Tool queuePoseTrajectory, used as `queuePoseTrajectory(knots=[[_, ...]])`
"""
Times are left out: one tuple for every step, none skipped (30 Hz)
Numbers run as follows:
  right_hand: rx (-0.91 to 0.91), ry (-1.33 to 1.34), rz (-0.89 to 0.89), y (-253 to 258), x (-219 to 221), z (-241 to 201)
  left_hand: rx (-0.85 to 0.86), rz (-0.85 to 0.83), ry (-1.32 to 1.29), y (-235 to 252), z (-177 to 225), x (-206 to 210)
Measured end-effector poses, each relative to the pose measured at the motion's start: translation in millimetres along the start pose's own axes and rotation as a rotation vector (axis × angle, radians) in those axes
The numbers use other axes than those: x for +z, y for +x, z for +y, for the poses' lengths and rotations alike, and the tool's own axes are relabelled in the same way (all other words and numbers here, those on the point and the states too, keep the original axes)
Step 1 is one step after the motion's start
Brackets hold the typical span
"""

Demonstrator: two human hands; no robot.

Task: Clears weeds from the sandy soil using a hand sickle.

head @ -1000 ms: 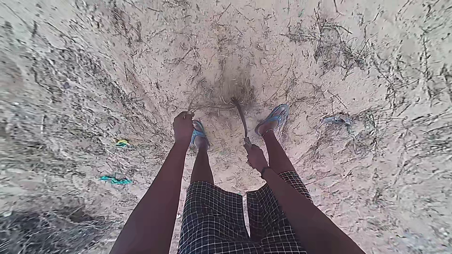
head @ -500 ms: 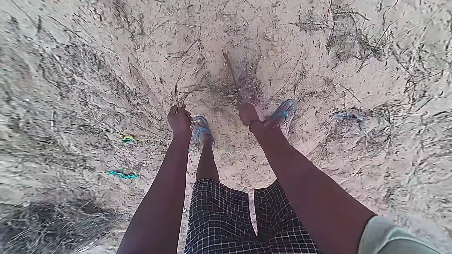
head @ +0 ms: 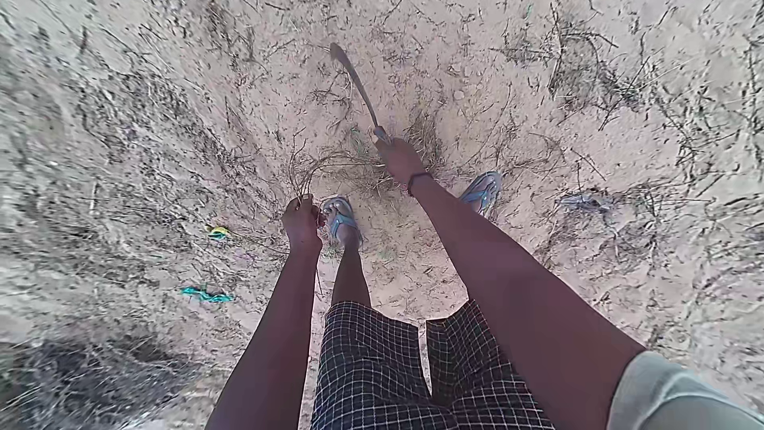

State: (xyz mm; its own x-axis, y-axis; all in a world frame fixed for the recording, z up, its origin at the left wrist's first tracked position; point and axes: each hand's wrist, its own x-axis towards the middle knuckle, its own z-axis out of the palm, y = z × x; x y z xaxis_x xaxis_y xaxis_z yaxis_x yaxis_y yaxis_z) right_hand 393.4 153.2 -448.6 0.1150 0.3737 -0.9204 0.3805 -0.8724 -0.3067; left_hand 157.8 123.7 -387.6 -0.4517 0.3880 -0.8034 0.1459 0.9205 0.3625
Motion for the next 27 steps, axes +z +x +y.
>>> queuePoseTrajectory(knots=[[0.001,-0.078,0.0,19,-6,-22,0.006,0.002,0.006,1,-1,1],[0.016,-0.162,0.008,31,-8,-33,0.012,0.003,0.007,2,-2,2],[0.044,-0.219,0.012,35,-7,-31,0.02,0.002,0.006,2,-2,1],[0.07,-0.246,0.009,31,-2,-15,0.026,0.001,-0.003,2,-3,0],[0.092,-0.25,0.009,20,6,13,0.03,0.0,-0.009,1,-5,-1],[0.114,-0.24,0.018,4,13,46,0.036,0.003,-0.021,0,-5,-1],[0.144,-0.238,0.018,-17,20,81,0.037,0.006,-0.034,-1,-4,-2],[0.197,-0.257,-0.002,-41,28,116,0.035,0.009,-0.043,-3,-5,-4],[0.265,-0.288,-0.052,-66,33,148,0.03,0.004,-0.041,-5,-6,-6],[0.316,-0.299,-0.088,-91,39,178,0.029,0.0,-0.03,-9,-7,-8],[0.348,-0.287,-0.1,-112,43,201,0.028,-0.008,-0.017,-10,-7,-8],[0.366,-0.269,-0.098,-130,46,216,0.033,-0.02,-0.001,-13,-8,-9],[0.369,-0.24,-0.085,-143,47,225,0.04,-0.035,0.012,-15,-9,-10],[0.363,-0.211,-0.067,-154,47,229,0.042,-0.048,0.015,-19,-10,-9],[0.341,-0.185,-0.043,-157,43,227,0.042,-0.061,0.015,-22,-10,-8],[0.298,-0.155,-0.009,-153,37,219,0.042,-0.072,0.014,-25,-10,-5],[0.244,-0.125,0.03,-143,28,206,0.039,-0.085,0.012,-27,-9,-2],[0.186,-0.092,0.068,-127,17,188,0.039,-0.095,0.013,-28,-8,0],[0.132,-0.062,0.106,-105,7,168,0.049,-0.1,0.004,-28,-7,3],[0.087,-0.018,0.143,-80,-3,146,0.068,-0.106,-0.014,-28,-5,6],[0.054,0.04,0.181,-54,-13,121,0.094,-0.114,-0.027,-29,-5,10],[0.034,0.088,0.198,-23,-25,96,0.125,-0.122,-0.036,-31,-4,13],[0.024,0.132,0.199,6,-36,74,0.156,-0.136,-0.039,-32,-3,15],[0.035,0.187,0.183,30,-45,55,0.185,-0.152,-0.038,-33,-2,17],[0.066,0.237,0.154,47,-52,41,0.208,-0.16,-0.033,-34,-1,18],[0.113,0.288,0.121,54,-53,36,0.223,-0.153,-0.027,-35,-1,17],[0.164,0.316,0.09,53,-47,42,0.232,-0.137,-0.026,-36,-1,15]])
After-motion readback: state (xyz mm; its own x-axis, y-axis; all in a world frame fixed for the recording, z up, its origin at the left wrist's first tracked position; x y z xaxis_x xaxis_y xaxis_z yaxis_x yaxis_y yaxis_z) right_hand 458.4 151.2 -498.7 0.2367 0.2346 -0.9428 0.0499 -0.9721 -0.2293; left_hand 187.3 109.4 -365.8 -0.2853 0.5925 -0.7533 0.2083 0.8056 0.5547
